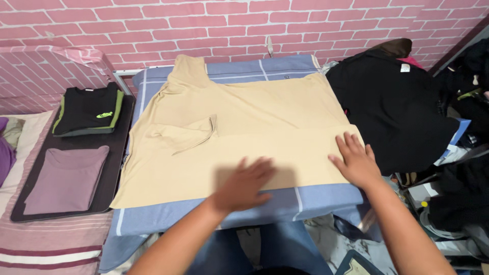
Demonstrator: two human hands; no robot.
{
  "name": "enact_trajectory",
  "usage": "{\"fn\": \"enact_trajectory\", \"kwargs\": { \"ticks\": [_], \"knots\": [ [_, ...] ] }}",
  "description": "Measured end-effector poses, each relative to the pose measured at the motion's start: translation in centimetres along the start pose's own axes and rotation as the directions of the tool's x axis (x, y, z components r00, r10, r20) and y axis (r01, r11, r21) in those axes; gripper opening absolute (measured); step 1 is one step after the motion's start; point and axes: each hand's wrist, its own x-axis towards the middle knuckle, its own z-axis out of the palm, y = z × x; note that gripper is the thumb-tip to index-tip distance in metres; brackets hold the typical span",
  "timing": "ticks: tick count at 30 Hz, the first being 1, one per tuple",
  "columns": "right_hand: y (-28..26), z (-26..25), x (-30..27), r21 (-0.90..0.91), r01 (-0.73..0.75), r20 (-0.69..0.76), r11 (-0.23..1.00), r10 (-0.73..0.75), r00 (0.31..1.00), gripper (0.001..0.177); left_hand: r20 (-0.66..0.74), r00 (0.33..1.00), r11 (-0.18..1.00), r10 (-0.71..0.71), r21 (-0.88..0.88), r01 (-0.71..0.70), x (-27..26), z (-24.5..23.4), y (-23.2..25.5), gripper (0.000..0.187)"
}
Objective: The person folds a light-colored garment on a bed, smoothing the fabric with their hands and folding the sides and bottom inward to form a rectangle.
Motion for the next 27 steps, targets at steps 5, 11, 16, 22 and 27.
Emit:
{"fn": "enact_trajectory", "kwargs": {
  "ticks": [5,11,16,22,27],
  "knots": [
    [0.6,-1.5,-4.7,0.056,0.332,-0.072,0.942,-0.328,0.942,0.08,0.07,0.944,0.942,-0.322,-0.073,0.327,-8.6,-2.8,-5.2,0.062],
    [0.6,-3.0,-5.7,0.066,0.316,0.033,0.946,-0.319,0.947,0.066,-0.327,0.851,0.881,-0.411,0.098,0.463,-17.5,-4.1,-9.4,0.057],
    [0.4,-4.3,-4.9,-0.051,0.225,0.153,0.973,-0.215,0.964,0.069,-0.398,0.76,0.795,-0.513,0.113,0.596,-21.7,-4.7,-10.0,0.061],
    [1.2,-5.2,-4.9,0.065,0.213,0.172,0.975,-0.221,0.96,0.069,-0.403,0.699,0.745,-0.592,0.058,0.664,-23.4,-5.0,-9.8,0.058],
    [0.4,-5.1,-5.3,-0.131,0.148,0.095,0.98,-0.136,0.986,0.064,-0.378,0.685,0.724,-0.623,0.052,0.687,-24.0,-5.1,-10.2,0.066]
  ]
}}
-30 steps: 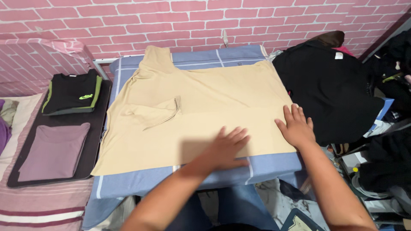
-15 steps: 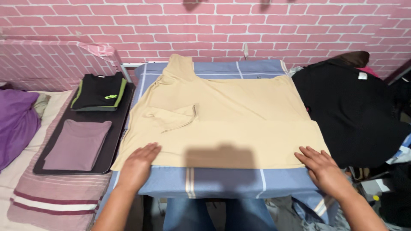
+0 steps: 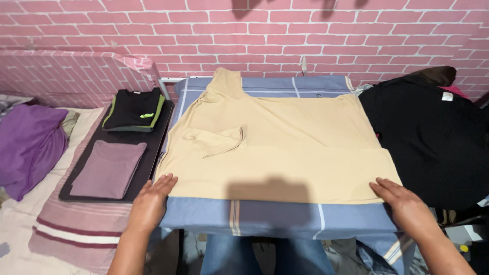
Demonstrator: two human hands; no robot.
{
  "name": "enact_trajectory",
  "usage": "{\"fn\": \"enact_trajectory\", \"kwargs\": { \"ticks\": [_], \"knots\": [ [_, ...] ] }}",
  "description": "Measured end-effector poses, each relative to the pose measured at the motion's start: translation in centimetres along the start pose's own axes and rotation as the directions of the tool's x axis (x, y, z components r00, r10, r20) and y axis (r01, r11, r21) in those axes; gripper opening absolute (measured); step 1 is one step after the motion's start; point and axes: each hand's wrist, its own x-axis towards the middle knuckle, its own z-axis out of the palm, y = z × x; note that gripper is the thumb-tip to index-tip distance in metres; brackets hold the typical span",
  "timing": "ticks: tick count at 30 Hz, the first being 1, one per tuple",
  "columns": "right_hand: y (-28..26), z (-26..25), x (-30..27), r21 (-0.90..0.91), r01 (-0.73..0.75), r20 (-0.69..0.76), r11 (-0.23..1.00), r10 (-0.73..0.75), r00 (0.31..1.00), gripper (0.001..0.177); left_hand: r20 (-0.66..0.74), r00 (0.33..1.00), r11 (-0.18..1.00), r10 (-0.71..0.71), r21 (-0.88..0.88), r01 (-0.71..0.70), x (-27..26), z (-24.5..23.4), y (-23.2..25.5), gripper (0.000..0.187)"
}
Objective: The person folds a light-colored garment on a bed, smoothing the fabric with their hands and folding the sides and bottom inward to form a rectangle.
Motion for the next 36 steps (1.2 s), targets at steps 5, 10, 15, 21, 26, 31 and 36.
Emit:
{"fn": "enact_trajectory", "kwargs": {
  "ticks": [5,10,15,21,26,31,36],
  "knots": [
    [0.9,0.7,-0.4,-0.084,-0.033,-0.075,0.996,0.027,0.997,0.053,-0.012,1.0,1.0,-0.011,0.015,0.011,-1.1,-0.7,-0.3,0.065],
    [2.0,2.0,-1.5,-0.059,0.002,-0.233,0.998,-0.015,0.972,0.058,0.011,0.999,0.998,0.031,0.048,-0.032,-2.4,-2.6,0.3,0.077],
    [2.8,1.9,-2.6,-0.096,-0.007,-0.228,0.995,-0.015,0.974,0.055,0.051,0.999,0.995,0.004,0.101,-0.009,-3.2,-3.7,0.7,0.082],
    [4.4,1.2,-4.6,-0.094,-0.033,-0.212,0.995,0.013,0.977,0.054,-0.057,0.997,0.993,0.047,0.112,-0.041,-4.9,-5.1,-0.4,0.068],
    [5.5,4.9,-5.5,-0.12,0.129,-0.099,0.984,-0.142,0.985,0.065,0.041,0.997,0.995,0.07,0.069,-0.073,-6.2,-3.6,0.5,0.073],
    [4.5,2.0,-4.1,-0.166,-0.041,0.262,0.985,0.085,0.961,0.053,0.201,0.976,0.995,-0.087,-0.024,0.094,-5.3,-5.2,1.7,0.064],
    [-4.6,-0.4,0.7,0.274,0.301,-0.015,0.913,-0.309,0.951,0.05,0.228,0.968,0.965,0.105,-0.259,-0.044,-0.8,-2.7,6.4,0.044]
  ]
}}
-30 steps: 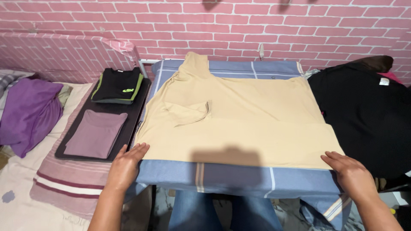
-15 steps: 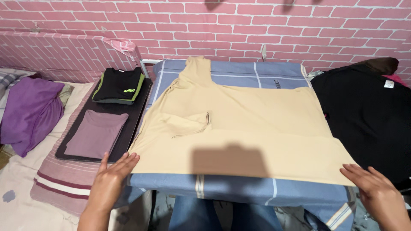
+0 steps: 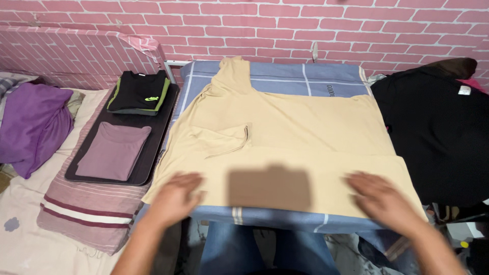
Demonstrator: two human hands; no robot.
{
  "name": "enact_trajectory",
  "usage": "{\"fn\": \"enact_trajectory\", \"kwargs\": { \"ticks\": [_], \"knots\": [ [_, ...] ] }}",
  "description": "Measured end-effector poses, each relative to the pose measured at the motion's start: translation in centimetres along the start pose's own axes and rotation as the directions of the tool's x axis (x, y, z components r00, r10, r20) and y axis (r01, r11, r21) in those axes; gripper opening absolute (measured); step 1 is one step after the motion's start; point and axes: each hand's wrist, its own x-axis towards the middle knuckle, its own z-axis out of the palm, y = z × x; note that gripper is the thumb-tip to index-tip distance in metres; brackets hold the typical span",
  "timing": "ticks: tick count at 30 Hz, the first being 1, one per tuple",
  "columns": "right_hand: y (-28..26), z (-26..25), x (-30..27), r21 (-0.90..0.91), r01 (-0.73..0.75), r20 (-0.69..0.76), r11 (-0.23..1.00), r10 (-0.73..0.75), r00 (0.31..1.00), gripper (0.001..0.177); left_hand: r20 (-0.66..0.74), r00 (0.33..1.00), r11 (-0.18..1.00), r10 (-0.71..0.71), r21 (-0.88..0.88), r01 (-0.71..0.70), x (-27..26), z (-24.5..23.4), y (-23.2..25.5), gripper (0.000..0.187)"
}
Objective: The person folds a light-colored garment on a bed, smoothing the fabric with their hands and folding the sides and bottom inward to form a rectangle.
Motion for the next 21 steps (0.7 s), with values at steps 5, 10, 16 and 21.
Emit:
{"fn": "enact_trajectory", "kwargs": {
  "ticks": [5,10,16,21],
  "knots": [
    [-9.9,4.0,8.9,0.111,0.508,0.106,0.854,-0.518,0.849,0.059,0.183,0.927,0.943,0.328,0.001,-0.334,5.8,3.6,5.1,0.067],
    [-17.0,5.7,16.0,0.085,0.592,0.078,0.801,-0.598,0.798,0.059,0.299,0.905,0.939,0.301,0.074,-0.337,8.8,2.6,4.7,0.088],
    [-18.4,6.1,17.1,0.134,0.563,0.036,0.815,-0.572,0.819,0.057,0.246,0.943,0.967,0.223,0.063,-0.245,7.3,1.8,2.2,0.081],
    [-18.6,5.9,16.7,0.158,0.531,0.02,0.832,-0.541,0.841,0.053,0.079,0.982,0.98,0.169,0.089,-0.176,7.5,1.3,1.6,0.022]
  ]
}}
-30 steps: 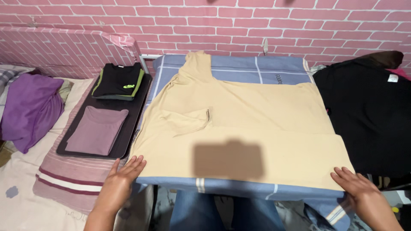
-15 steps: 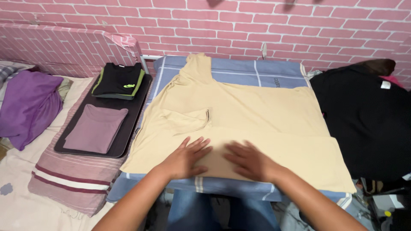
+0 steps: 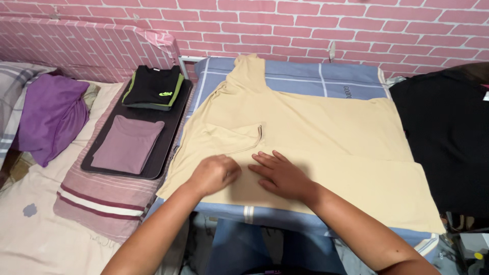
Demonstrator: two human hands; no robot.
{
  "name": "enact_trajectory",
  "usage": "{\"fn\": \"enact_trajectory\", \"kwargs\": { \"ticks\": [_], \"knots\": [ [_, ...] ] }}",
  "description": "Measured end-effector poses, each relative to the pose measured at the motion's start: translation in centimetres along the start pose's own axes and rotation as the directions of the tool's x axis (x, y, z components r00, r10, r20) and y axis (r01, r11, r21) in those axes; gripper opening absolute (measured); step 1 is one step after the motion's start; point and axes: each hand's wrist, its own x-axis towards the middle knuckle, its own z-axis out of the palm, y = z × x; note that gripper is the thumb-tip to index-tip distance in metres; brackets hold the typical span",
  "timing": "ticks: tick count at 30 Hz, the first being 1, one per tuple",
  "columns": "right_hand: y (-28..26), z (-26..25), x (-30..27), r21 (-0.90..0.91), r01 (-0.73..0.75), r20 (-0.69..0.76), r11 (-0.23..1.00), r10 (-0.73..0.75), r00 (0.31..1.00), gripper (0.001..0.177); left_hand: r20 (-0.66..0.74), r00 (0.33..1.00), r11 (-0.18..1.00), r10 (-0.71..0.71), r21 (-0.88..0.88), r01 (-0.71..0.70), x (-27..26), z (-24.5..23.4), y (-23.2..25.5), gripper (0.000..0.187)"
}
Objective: The person folds a light-colored garment on a bed, smoothing the fabric with their hands and folding the sides and bottom inward to form a rectangle.
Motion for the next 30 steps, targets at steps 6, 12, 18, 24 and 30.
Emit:
{"fn": "enact_trajectory", "kwargs": {
  "ticks": [6,12,18,24,30],
  "knots": [
    [0.6,0.1,1.4,-0.026,0.104,0.004,0.994,-0.104,0.995,0.054,-0.072,0.997,0.999,0.014,-0.032,-0.016,1.2,0.4,-0.1,0.024],
    [0.7,0.6,6.0,-0.089,-0.016,0.042,0.996,0.02,0.999,0.06,-0.289,0.956,0.911,-0.047,0.379,0.159,2.5,3.9,-2.5,0.05],
    [5.3,1.4,10.4,-0.096,-0.201,-0.178,0.975,0.182,0.967,0.052,-0.489,0.782,0.907,-0.386,-0.046,0.419,6.0,2.3,-7.7,0.091],
    [9.6,-0.2,10.8,0.237,-0.352,-0.477,0.906,0.424,0.77,0.065,-0.173,0.905,0.921,-0.389,-0.07,0.383,8.8,-0.1,-8.1,0.08],
    [11.2,-1.7,12.2,0.449,-0.56,-0.148,0.696,0.676,0.721,0.084,-0.397,0.879,0.965,-0.262,-0.09,0.247,10.6,0.4,-10.1,0.019]
  ]
}}
